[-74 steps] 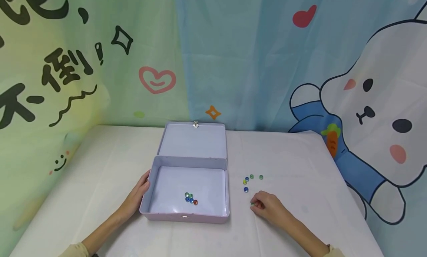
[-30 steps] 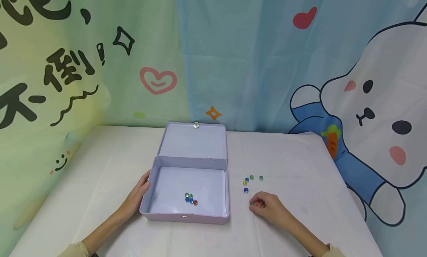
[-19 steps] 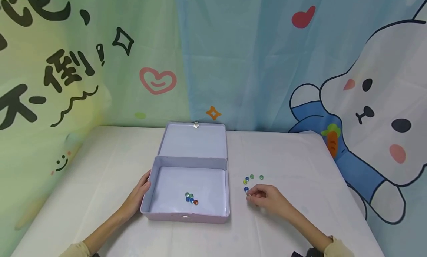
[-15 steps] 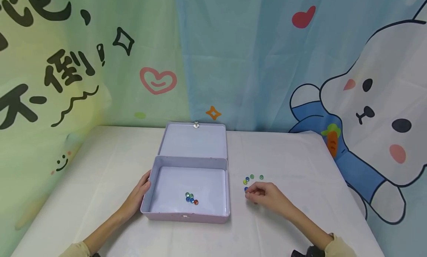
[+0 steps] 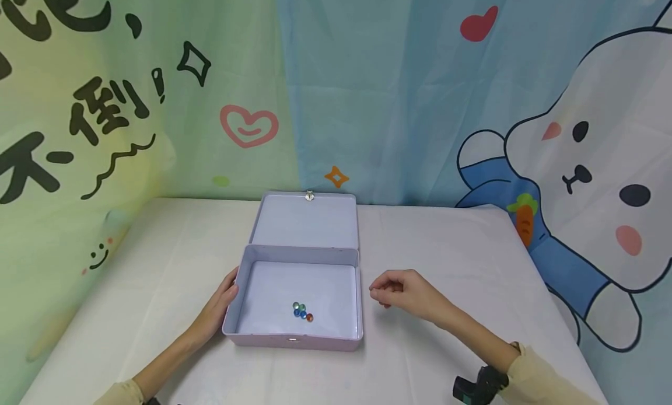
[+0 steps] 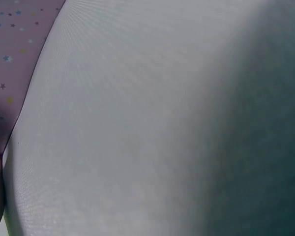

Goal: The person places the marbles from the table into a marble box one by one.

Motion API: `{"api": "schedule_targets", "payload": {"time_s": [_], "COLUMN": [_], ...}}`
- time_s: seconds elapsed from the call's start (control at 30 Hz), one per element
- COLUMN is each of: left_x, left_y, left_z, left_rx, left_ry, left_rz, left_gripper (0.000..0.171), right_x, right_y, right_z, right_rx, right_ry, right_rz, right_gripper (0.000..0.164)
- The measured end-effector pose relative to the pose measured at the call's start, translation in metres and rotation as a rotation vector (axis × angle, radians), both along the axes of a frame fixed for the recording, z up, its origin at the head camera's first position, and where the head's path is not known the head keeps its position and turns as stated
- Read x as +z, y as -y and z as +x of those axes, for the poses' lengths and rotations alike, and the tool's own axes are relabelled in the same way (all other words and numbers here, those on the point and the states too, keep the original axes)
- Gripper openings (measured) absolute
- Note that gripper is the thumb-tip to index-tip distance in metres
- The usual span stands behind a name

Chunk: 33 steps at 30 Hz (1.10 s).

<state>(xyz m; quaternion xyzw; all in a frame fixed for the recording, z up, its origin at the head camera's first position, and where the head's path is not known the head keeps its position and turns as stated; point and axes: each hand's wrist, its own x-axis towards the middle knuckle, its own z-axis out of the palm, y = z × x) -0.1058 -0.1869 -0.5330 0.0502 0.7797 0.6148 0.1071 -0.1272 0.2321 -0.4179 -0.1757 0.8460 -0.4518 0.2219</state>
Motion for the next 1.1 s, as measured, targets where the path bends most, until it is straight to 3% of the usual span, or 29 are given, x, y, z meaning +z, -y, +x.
{"api": "schedule_targets", "payload": {"time_s": [0.2,0.6,1.1], "left_x": [0.0,0.002,0.001], "left_y": [0.0,-0.001,-0.001], "left_z": [0.0,0.0,0.002], "left_rx": [0.0,0.009,0.0], "left_ry": [-0.001,0.013,0.008], "left_rz": [-0.009,-0.016,-0.016], "left_gripper": [0.053,0.053,0.052], "right_x": [0.01,0.012,0.009], "right_y": [0.013,0.04,0.059], "right_z": [-0.006,-0.015,-0.031], "right_rx": [0.045,0.135,0.185], "right_ry": [0.01,-0.011,-0.024], "right_rz": [-0.003,0.016,0.033], "right_gripper": [0.026,0.021,0.02]}}
